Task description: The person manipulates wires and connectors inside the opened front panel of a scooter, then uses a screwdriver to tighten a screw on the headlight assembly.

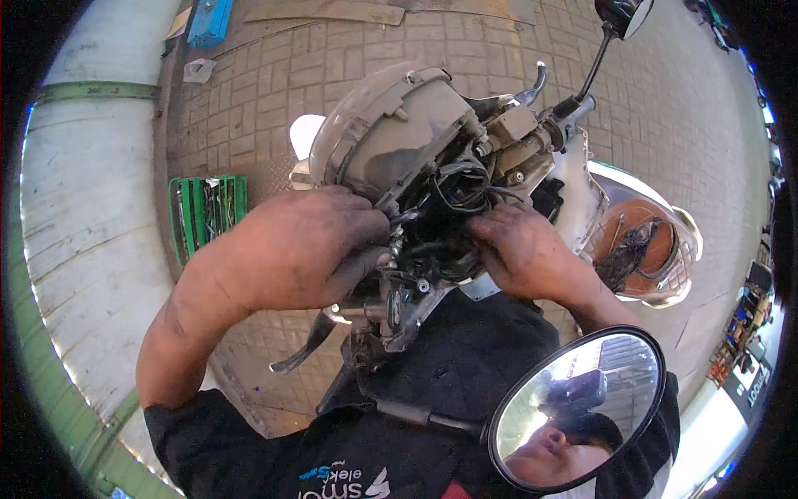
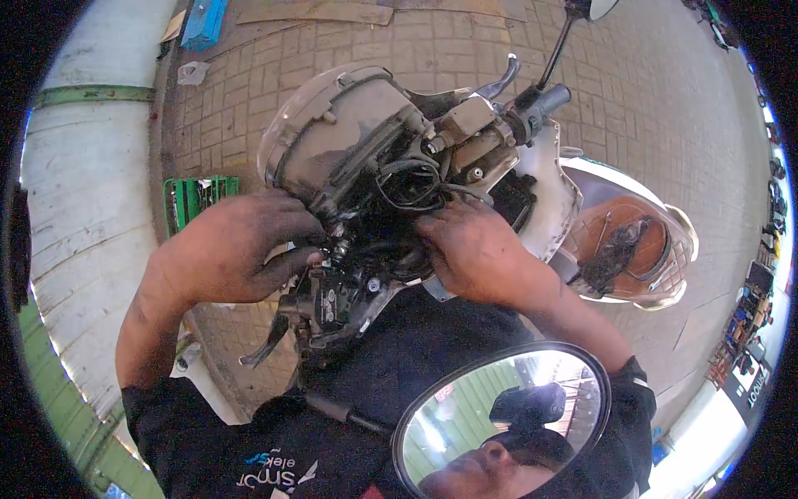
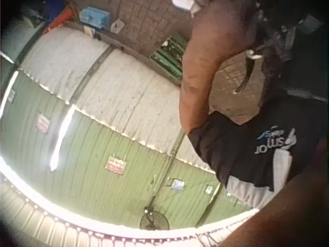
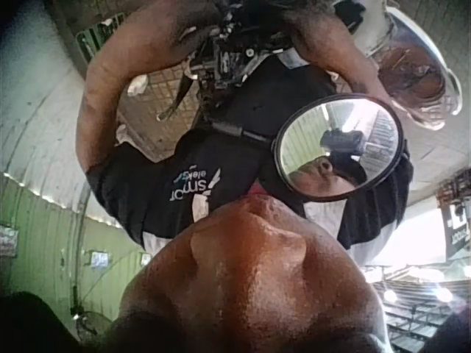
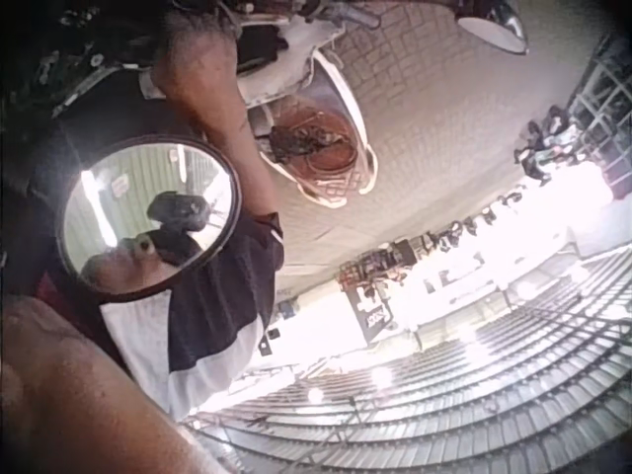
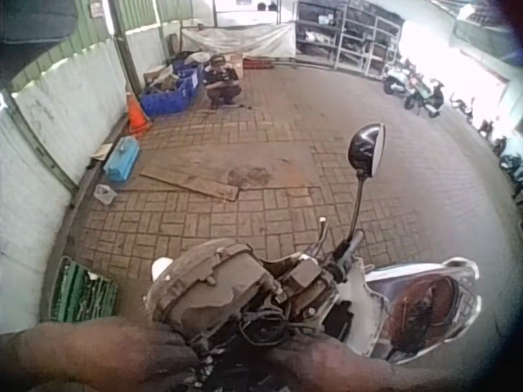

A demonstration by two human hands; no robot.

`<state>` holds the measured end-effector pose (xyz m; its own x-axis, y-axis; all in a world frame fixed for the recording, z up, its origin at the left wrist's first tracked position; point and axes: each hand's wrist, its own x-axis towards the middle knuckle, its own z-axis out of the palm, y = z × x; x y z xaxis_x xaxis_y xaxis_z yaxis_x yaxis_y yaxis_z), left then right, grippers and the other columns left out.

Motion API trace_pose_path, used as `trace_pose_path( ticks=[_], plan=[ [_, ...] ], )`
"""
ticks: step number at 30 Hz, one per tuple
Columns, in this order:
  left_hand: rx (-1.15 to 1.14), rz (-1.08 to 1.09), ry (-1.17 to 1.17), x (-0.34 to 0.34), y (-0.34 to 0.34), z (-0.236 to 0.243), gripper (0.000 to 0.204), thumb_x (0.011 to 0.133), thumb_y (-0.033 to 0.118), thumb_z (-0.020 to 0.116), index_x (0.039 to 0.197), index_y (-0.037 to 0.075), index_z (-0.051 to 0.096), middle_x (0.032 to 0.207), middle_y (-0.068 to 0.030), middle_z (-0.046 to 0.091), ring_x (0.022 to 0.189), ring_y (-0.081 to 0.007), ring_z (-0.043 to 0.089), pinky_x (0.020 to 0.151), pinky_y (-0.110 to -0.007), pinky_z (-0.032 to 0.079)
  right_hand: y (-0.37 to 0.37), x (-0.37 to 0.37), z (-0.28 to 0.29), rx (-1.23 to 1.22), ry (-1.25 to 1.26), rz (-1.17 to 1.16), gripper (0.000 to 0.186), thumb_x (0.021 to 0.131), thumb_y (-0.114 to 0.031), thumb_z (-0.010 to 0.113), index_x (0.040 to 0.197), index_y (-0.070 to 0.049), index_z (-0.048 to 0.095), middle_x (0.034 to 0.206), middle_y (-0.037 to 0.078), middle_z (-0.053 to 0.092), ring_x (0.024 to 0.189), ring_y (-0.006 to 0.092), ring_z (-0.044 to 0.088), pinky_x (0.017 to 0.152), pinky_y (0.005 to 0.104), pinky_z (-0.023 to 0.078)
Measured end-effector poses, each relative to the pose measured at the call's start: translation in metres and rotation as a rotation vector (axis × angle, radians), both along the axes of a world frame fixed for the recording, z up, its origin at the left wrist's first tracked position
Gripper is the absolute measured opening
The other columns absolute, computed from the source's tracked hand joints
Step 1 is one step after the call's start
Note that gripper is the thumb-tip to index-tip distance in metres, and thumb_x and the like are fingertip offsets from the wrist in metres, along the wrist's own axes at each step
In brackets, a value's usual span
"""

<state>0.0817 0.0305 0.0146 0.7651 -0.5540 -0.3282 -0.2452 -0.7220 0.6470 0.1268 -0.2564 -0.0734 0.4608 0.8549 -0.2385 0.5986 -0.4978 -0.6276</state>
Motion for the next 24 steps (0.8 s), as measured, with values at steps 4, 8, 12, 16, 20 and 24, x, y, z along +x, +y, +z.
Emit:
trace_pose_path(
  ticks=[4, 8, 12, 16, 20, 24],
  plan=[
    [0.109, -0.035, 0.080, 0.011, -0.009, 0.008, 0.018, 0.088, 0.020, 0.060, 0.096, 0.005, 0.064, 0.090, -0.0145, 0.062, 0.087, -0.0365, 0.061, 0.077, -0.044, 0.049, 0.003, -0.005, -0.002, -0.090, -0.034, -0.064, 0.026, 0.075, -0.010, 0.060, 0.100, -0.002, 0.064, 0.091, 0.016, 0.062, 0.098, 0.0349, 0.057, 0.089, 0.0454, 0.044],
    [0.080, -0.008, -0.035, 0.019, -0.032, 0.008, 0.017, 0.088, 0.019, 0.058, 0.095, 0.005, 0.064, 0.091, -0.0127, 0.063, 0.086, -0.0351, 0.062, 0.076, -0.044, 0.050, -0.002, 0.000, 0.000, -0.061, -0.097, 0.060, 0.028, 0.076, -0.011, 0.060, 0.102, -0.003, 0.065, 0.094, 0.016, 0.062, 0.100, 0.0347, 0.057, 0.090, 0.0460, 0.044],
    [0.153, -0.210, -0.056, 0.039, -0.069, -0.006, 0.016, 0.083, 0.010, 0.057, 0.093, 0.004, 0.067, 0.089, -0.0147, 0.067, 0.082, -0.0361, 0.066, 0.072, -0.045, 0.053, 0.007, 0.006, 0.008, 0.122, -0.184, 0.201, 0.034, 0.072, -0.011, 0.062, 0.105, -0.004, 0.065, 0.093, 0.015, 0.062, 0.098, 0.0337, 0.057, 0.090, 0.0453, 0.044],
    [0.597, -0.579, 0.326, 0.057, -0.109, -0.020, 0.022, 0.076, 0.006, 0.058, 0.094, 0.004, 0.070, 0.091, -0.0193, 0.069, 0.084, -0.0369, 0.068, 0.074, -0.046, 0.054, -0.013, 0.004, 0.000, 0.097, -0.063, -0.032, 0.030, 0.071, -0.015, 0.061, 0.099, -0.006, 0.066, 0.086, 0.016, 0.062, 0.083, 0.0304, 0.062, 0.074, 0.0439, 0.049],
    [0.718, -0.581, 0.544, 0.055, -0.094, 0.007, 0.024, 0.074, 0.009, 0.061, 0.095, 0.003, 0.071, 0.094, -0.0190, 0.070, 0.087, -0.0359, 0.068, 0.076, -0.045, 0.055, 0.013, 0.008, -0.021, 0.084, -0.217, 0.401, 0.035, 0.070, -0.016, 0.063, 0.103, -0.005, 0.066, 0.076, 0.013, 0.063, 0.071, 0.0326, 0.062, 0.063, 0.0444, 0.050],
    [0.600, -0.494, 0.416, 0.058, -0.096, -0.001, 0.022, 0.073, 0.010, 0.061, 0.091, 0.002, 0.072, 0.093, -0.0194, 0.070, 0.090, -0.0347, 0.068, 0.078, -0.044, 0.055, -0.006, 0.020, -0.005, 0.068, -0.028, 0.234, 0.038, 0.070, -0.010, 0.060, 0.107, -0.003, 0.063, 0.085, 0.015, 0.060, 0.086, 0.0352, 0.059, 0.077, 0.0433, 0.049]
  ],
)
